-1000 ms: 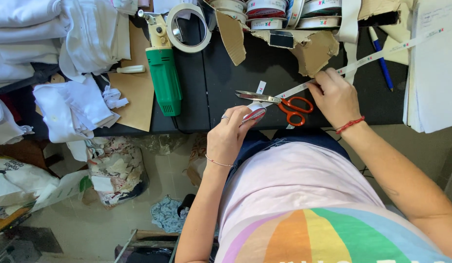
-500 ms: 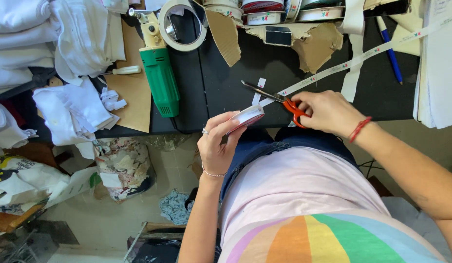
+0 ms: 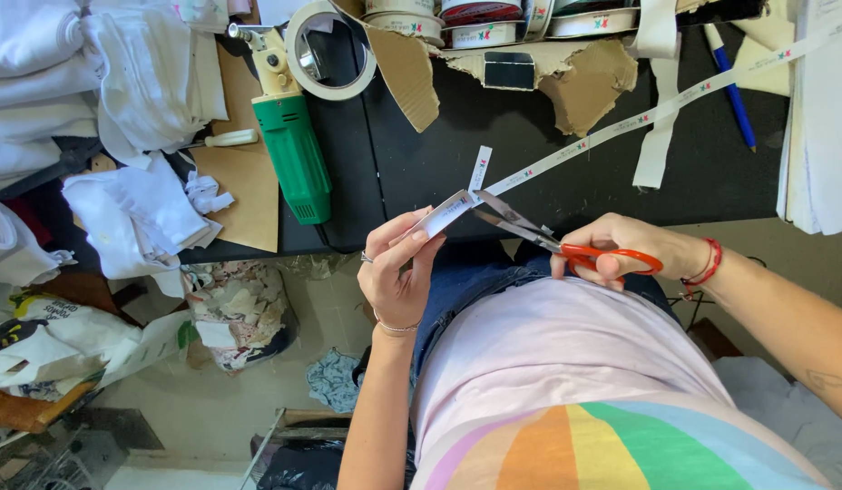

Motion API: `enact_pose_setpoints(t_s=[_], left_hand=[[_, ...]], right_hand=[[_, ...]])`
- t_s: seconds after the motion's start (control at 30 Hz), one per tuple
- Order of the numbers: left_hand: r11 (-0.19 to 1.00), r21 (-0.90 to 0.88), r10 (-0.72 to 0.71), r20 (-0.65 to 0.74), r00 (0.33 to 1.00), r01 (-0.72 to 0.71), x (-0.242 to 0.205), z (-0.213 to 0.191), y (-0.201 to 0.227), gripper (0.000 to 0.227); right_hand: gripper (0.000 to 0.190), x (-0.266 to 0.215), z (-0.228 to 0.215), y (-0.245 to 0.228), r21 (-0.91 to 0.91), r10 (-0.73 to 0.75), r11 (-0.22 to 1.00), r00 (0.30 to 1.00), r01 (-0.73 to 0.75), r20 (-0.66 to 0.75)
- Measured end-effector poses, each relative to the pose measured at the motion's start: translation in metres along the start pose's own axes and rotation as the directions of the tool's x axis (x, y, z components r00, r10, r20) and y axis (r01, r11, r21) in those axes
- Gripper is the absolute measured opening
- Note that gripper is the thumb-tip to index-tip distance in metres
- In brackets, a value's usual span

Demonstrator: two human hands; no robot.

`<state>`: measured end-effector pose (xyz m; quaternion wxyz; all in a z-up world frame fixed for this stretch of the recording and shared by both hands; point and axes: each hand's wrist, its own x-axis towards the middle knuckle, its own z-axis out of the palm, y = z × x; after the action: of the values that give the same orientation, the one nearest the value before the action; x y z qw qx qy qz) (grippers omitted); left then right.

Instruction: The person writes in a notebook with a blue pen, then picks up a roll of rubber bands from a cardboard box. They unroll a length of the rubber band and use scissors to cut it into small pieces, repeating this process several times.

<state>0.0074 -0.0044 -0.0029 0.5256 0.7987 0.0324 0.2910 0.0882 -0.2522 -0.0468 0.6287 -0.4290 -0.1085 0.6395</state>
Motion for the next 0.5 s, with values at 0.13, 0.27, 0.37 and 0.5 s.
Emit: enact_pose_setpoints(t_s=[0.13,0.27,0.37,0.5], left_hand=[[0.998,0.040,0.049,0.070,0.996,-0.051,-0.002,-0.005,-0.005,0.027],[0.990,0.123,0.057,0.104,0.993,-0.069,-0.003,-0.009,-0.006,0.024],[0.971,0.223,0.047,0.172,0.984,-0.085,0.000,-0.008,-0.002,0.024],[0.866,0.478,0.030,0.247,0.968,-0.149,0.008,-0.004,0.004,0.022]], right_hand=[[0.085,0.000,0.003,-0.008,-0.032,0.013,0.999,1.000,-0.013,0.004],[0.087,-0.004,0.002,-0.016,-0.032,0.067,0.997,0.998,-0.067,0.003],[0.088,-0.007,0.012,-0.025,-0.101,0.090,0.990,0.995,-0.095,-0.050],[0.056,-0.003,0.030,-0.031,-0.399,0.056,0.897,0.944,-0.190,-0.324]])
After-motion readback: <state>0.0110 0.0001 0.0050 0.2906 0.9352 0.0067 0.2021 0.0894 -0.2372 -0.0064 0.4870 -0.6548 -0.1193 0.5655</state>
